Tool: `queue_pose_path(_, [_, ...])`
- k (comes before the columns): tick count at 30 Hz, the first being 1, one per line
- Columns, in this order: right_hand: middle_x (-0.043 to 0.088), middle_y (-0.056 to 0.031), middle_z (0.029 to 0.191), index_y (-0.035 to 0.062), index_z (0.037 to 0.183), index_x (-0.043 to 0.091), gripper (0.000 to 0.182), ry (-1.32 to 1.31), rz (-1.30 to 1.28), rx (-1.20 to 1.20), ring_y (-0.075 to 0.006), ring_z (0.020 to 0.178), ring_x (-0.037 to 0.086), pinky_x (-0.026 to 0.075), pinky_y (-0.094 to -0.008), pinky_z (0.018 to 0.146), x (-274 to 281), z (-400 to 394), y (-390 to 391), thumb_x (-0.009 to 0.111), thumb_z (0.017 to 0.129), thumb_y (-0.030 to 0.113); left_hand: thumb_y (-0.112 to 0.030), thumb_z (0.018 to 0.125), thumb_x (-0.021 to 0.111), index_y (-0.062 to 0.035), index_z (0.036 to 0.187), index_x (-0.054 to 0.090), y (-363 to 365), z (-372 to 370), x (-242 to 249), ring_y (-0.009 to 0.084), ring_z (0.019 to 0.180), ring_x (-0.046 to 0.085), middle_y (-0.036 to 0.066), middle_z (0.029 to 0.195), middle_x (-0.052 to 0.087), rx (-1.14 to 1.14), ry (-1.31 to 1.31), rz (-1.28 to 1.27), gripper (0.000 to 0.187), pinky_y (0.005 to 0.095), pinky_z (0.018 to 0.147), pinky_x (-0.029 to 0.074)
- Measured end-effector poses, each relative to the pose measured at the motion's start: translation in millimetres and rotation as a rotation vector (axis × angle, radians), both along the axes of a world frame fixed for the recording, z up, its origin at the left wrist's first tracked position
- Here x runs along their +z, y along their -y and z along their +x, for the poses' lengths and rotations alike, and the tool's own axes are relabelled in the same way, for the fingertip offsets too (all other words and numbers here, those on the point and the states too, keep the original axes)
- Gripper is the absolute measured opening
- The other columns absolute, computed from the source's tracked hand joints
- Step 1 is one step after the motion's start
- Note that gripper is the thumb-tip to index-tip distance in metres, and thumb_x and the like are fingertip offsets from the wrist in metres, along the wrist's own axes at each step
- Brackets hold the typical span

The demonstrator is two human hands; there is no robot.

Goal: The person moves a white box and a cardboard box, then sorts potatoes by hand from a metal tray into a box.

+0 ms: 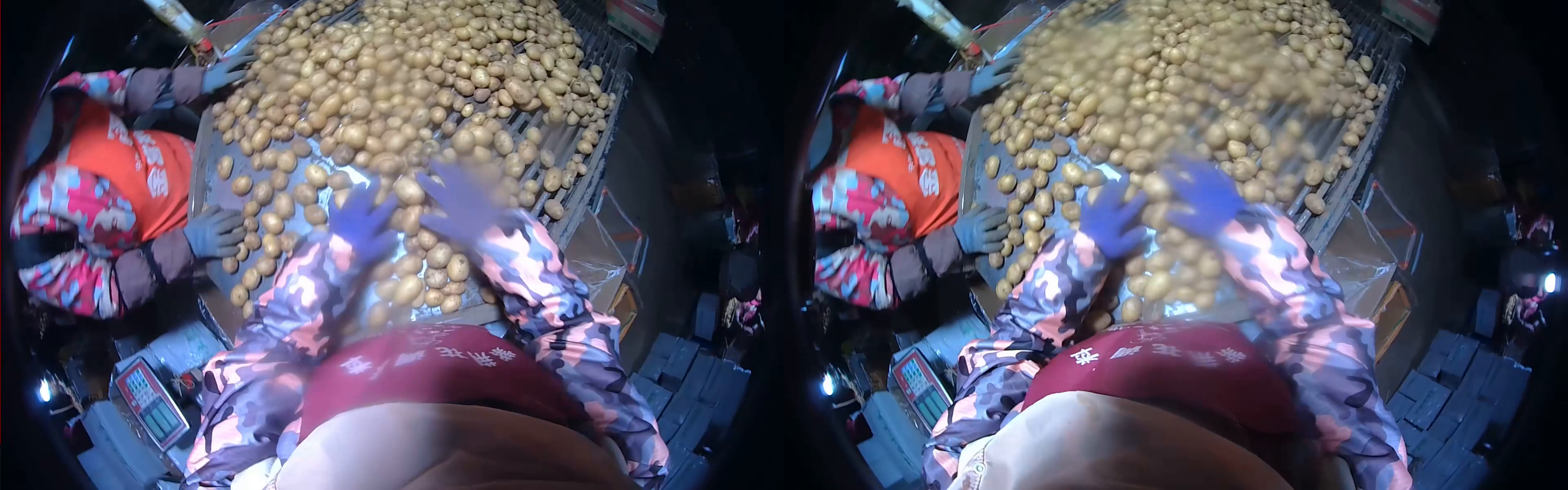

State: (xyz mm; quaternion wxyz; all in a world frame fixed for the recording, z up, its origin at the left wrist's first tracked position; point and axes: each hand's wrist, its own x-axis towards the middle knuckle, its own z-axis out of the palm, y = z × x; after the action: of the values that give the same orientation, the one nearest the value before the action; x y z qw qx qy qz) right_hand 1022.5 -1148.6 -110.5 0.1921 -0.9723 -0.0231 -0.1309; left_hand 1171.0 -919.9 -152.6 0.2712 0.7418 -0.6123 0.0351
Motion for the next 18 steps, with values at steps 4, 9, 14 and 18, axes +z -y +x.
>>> queue_pose_path(4, [0.045, -0.0174, 0.146, 0.0115, 0.138, 0.055, 0.059, -0.124, 0.127, 0.021, -0.0404, 0.134, 0.042, 0.036, -0.0610, 0.108, 21, -67, -35, 0.070, 0.087, 0.036, -0.034, 0.083, 0.067, -0.0137, 0.138, 0.056, -88, -68, -14, 0.0471, 0.132, 0.043, 0.024, 0.147, 0.043, -0.051, -0.079, 0.048, 0.059, 0.0636, 0.101, 0.035])
queue_pose_path(9, [0.047, -0.0151, 0.147, 0.0121, 0.137, 0.056, 0.059, -0.233, 0.007, 0.159, -0.0398, 0.140, 0.037, 0.028, -0.0602, 0.113, 66, -87, -78, 0.068, 0.087, 0.040, -0.030, 0.085, 0.065, -0.0143, 0.134, 0.059, -152, -106, 2, 0.0422, 0.138, 0.039, 0.017, 0.148, 0.044, -0.075, -0.055, 0.167, 0.052, 0.0662, 0.107, 0.025])
queue_pose_path(14, [0.054, -0.0169, 0.136, 0.0104, 0.134, 0.057, 0.060, -0.134, -0.043, 0.230, -0.0388, 0.126, 0.048, 0.036, -0.0543, 0.105, -4, -44, -111, 0.070, 0.084, 0.041, -0.028, 0.084, 0.066, -0.0092, 0.125, 0.060, -163, -112, -4, 0.0403, 0.130, 0.045, 0.017, 0.136, 0.051, -0.083, -0.015, 0.115, 0.046, 0.0632, 0.102, 0.029])
queue_pose_path(18, [0.050, -0.0170, 0.144, 0.0135, 0.137, 0.054, 0.062, -0.680, -0.200, 0.136, -0.0351, 0.136, 0.041, 0.032, -0.0554, 0.110, 82, 28, -100, 0.065, 0.086, 0.047, -0.023, 0.083, 0.065, -0.0066, 0.120, 0.061, -166, -115, -8, 0.0386, 0.126, 0.048, 0.017, 0.129, 0.054, -0.009, -0.124, 0.077, 0.041, 0.0605, 0.100, 0.031])
